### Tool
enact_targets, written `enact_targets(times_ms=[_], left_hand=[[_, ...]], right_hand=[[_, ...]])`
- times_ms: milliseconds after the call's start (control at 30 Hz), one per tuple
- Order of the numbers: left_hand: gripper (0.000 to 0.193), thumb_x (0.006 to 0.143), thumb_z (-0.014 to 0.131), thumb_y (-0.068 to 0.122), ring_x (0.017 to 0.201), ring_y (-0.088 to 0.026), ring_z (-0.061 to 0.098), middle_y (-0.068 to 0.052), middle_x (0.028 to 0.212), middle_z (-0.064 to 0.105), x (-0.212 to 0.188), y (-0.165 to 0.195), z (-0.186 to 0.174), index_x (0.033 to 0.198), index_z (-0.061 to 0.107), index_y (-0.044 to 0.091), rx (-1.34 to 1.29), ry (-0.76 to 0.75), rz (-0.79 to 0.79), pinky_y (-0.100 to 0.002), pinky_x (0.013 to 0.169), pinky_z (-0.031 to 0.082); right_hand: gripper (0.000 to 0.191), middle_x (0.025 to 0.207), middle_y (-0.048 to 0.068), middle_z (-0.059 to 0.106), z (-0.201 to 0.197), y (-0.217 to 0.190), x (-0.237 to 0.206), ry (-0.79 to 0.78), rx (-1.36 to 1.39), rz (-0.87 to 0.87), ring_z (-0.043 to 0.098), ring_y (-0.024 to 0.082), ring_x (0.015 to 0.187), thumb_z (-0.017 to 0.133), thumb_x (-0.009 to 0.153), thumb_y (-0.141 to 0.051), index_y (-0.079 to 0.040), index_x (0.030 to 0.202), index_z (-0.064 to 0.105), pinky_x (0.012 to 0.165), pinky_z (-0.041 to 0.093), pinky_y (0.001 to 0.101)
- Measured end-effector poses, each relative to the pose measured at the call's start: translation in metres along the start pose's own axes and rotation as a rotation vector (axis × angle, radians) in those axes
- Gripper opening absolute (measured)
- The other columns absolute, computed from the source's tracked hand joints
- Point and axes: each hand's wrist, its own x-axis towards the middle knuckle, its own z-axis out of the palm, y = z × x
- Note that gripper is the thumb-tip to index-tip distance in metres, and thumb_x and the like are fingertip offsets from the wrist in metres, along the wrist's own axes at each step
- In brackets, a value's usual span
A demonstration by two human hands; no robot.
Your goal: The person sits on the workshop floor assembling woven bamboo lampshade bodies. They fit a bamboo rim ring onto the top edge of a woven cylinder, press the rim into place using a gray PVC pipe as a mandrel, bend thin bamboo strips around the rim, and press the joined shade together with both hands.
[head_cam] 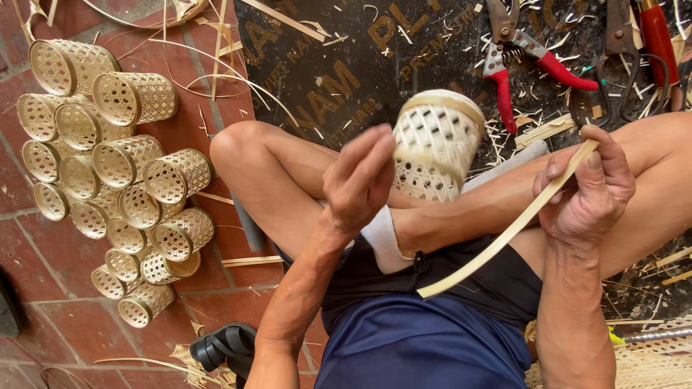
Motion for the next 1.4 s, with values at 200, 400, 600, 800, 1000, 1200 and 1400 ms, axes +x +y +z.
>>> enact_targets(times_ms=[200, 400, 600, 800, 1000, 1200, 1400], left_hand=[[0.029, 0.099, 0.069, 0.002, 0.098, -0.028, 0.075, -0.013, 0.12, 0.07, -0.01, -0.052, 0.036, 0.127, 0.066, 0.005, 0.165, -0.183, -0.345, -0.033, 0.083, 0.063], [0.035, 0.103, 0.066, 0.015, 0.095, -0.025, 0.071, -0.014, 0.129, 0.067, -0.026, -0.053, 0.017, 0.136, 0.062, 0.004, -0.067, -0.137, -0.56, -0.033, 0.078, 0.061], [0.03, 0.106, 0.061, 0.018, 0.103, -0.024, 0.07, -0.015, 0.127, 0.07, -0.044, -0.003, -0.018, 0.132, 0.067, 0.003, -1.363, 0.065, -0.996, -0.037, 0.08, 0.06], [0.017, 0.106, 0.069, 0.019, 0.095, -0.022, 0.065, -0.011, 0.098, 0.072, -0.019, 0.001, -0.046, 0.112, 0.075, 0.004, -1.48, -0.198, -0.502, -0.039, 0.089, 0.053], [0.013, 0.1, 0.073, 0.02, 0.101, -0.022, 0.063, -0.006, 0.095, 0.065, 0.022, -0.012, -0.074, 0.104, 0.07, 0.007, -0.876, -0.759, -0.141, -0.038, 0.093, 0.049], [0.018, 0.088, 0.074, 0.015, 0.109, -0.023, 0.06, -0.004, 0.101, 0.059, 0.016, -0.037, -0.029, 0.104, 0.067, 0.008, 0.034, -0.564, 0.314, -0.043, 0.101, 0.045], [0.02, 0.09, 0.072, 0.015, 0.108, -0.024, 0.059, -0.005, 0.102, 0.06, 0.002, -0.059, -0.013, 0.107, 0.066, 0.006, 0.132, -0.526, 0.333, -0.045, 0.1, 0.045]], right_hand=[[0.023, 0.092, 0.015, 0.067, 0.006, 0.011, 0.015, 0.05, -0.064, -0.109, 0.052, 0.014, 0.059, 0.06, 0.126, -0.019, -0.006, 0.144, 0.057, 0.054, 0.045, 0.0254], [0.028, 0.094, 0.015, 0.068, 0.012, 0.015, 0.016, 0.156, -0.06, -0.136, 0.053, 0.014, 0.062, 0.056, 0.128, -0.021, -0.007, 0.152, 0.053, 0.056, 0.044, 0.025], [0.028, 0.097, 0.015, 0.067, 0.024, 0.031, 0.009, 0.052, 0.017, -0.089, 0.058, 0.018, 0.068, 0.055, 0.128, -0.025, -0.009, 0.151, 0.051, 0.061, 0.052, 0.0324], [0.033, 0.086, 0.013, 0.074, 0.061, -0.011, 0.035, -0.275, 0.233, 0.114, 0.059, 0.006, 0.047, 0.061, 0.103, -0.024, -0.013, 0.134, 0.066, 0.044, 0.048, 0.0221], [0.017, 0.085, 0.002, 0.072, 0.128, -0.077, 0.077, -1.297, -0.669, 0.048, 0.068, 0.014, 0.071, 0.074, 0.094, -0.027, -0.011, 0.092, 0.072, 0.056, 0.055, 0.0261], [0.022, 0.09, 0.011, 0.064, 0.153, -0.02, 0.074, -1.204, -1.359, -0.54, 0.066, 0.028, 0.076, 0.079, 0.084, -0.02, -0.003, 0.085, 0.065, 0.063, 0.053, 0.0395], [0.022, 0.102, 0.012, 0.065, 0.142, 0.009, 0.084, -1.177, -1.358, -0.616, 0.065, 0.029, 0.085, 0.078, 0.082, -0.017, -0.002, 0.084, 0.062, 0.073, 0.054, 0.0409]])
